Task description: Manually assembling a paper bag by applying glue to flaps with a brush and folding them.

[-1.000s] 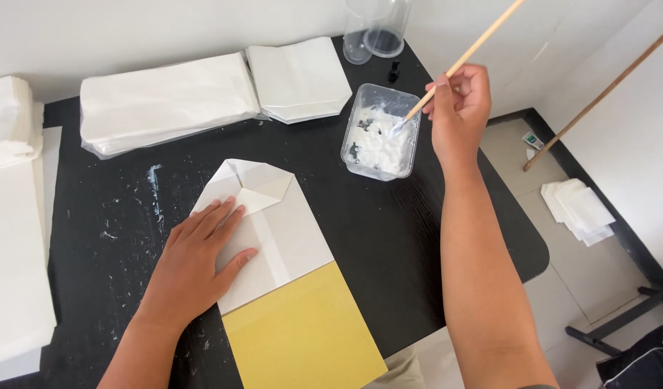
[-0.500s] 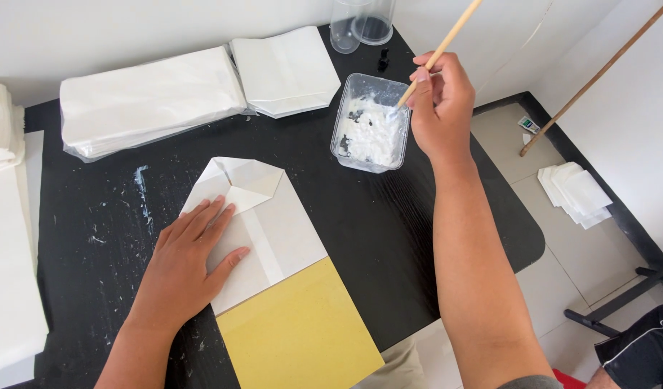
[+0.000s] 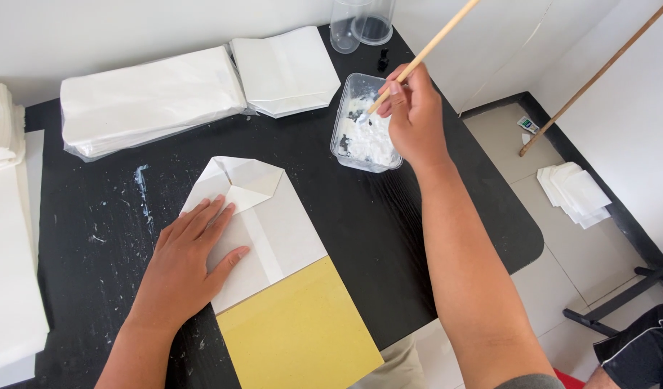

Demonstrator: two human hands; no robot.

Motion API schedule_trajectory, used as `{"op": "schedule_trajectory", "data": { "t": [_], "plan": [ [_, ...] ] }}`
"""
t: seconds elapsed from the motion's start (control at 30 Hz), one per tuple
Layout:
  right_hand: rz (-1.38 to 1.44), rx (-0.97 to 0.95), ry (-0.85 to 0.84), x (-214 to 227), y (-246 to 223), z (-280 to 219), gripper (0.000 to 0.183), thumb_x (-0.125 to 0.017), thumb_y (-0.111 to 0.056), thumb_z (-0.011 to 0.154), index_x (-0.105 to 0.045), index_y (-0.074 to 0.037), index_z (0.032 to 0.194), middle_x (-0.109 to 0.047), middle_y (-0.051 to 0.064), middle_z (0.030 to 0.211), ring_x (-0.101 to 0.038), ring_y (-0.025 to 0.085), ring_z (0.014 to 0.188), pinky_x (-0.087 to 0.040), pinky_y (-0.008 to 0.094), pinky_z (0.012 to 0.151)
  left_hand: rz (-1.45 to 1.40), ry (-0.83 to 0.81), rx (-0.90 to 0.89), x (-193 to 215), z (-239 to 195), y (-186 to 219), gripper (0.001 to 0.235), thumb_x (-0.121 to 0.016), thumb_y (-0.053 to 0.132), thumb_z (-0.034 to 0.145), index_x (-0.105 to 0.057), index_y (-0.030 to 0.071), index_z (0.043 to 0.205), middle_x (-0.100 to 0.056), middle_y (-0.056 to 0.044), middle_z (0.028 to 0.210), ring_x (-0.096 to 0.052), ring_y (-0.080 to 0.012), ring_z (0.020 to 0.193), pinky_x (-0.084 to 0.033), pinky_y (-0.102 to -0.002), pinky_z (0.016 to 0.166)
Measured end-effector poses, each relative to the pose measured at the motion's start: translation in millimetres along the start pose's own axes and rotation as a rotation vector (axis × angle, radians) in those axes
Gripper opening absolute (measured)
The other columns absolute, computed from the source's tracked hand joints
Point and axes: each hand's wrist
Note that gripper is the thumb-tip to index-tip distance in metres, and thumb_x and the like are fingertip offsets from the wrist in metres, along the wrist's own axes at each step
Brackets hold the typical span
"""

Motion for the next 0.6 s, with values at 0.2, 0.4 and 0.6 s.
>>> {"op": "schedule_trajectory", "data": {
  "t": [0.2,0.4,0.6],
  "plan": [
    [-0.003,0.077,0.081,7.0,-2.0,-0.1,0.012,-0.042,-0.018,0.113,-0.046,-0.008,0.108,-0.056,0.006,0.092,-0.058,0.013,0.065,-0.052,0.027,0.064,0.006,0.008,-0.003,-0.5,0.3,-0.5,0.067,-0.053,0.048,0.095,-0.044,0.015,0.151,-0.04,-0.002,0.161,-0.031,-0.0225,0.15,-0.028,-0.045,0.116],
    [0.003,0.077,0.092,4.2,-1.4,-0.4,0.021,-0.053,-0.013,0.111,-0.042,-0.009,0.094,-0.041,0.001,0.077,-0.041,0.009,0.061,-0.041,0.024,0.054,0.008,0.03,-0.028,-1.6,-0.7,-1.1,0.067,-0.054,0.047,0.095,-0.044,0.013,0.152,-0.04,-0.003,0.161,-0.032,-0.022,0.15,-0.028,-0.044,0.117],
    [-0.025,-0.003,0.007,3.8,-4.9,-0.8,0.019,-0.056,-0.016,0.11,-0.046,-0.009,0.095,-0.05,0.002,0.083,-0.055,0.012,0.057,-0.052,0.026,0.051,-0.005,0.004,-0.001,-0.4,0.1,0.7,0.067,-0.054,0.047,0.094,-0.045,0.013,0.151,-0.04,-0.002,0.161,-0.031,-0.0217,0.15,-0.027,-0.044,0.116]
  ]
}}
Point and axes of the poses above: each hand's wrist, its own z-axis towards the middle knuckle, its own x-axis out of the back of the hand, y = z × x
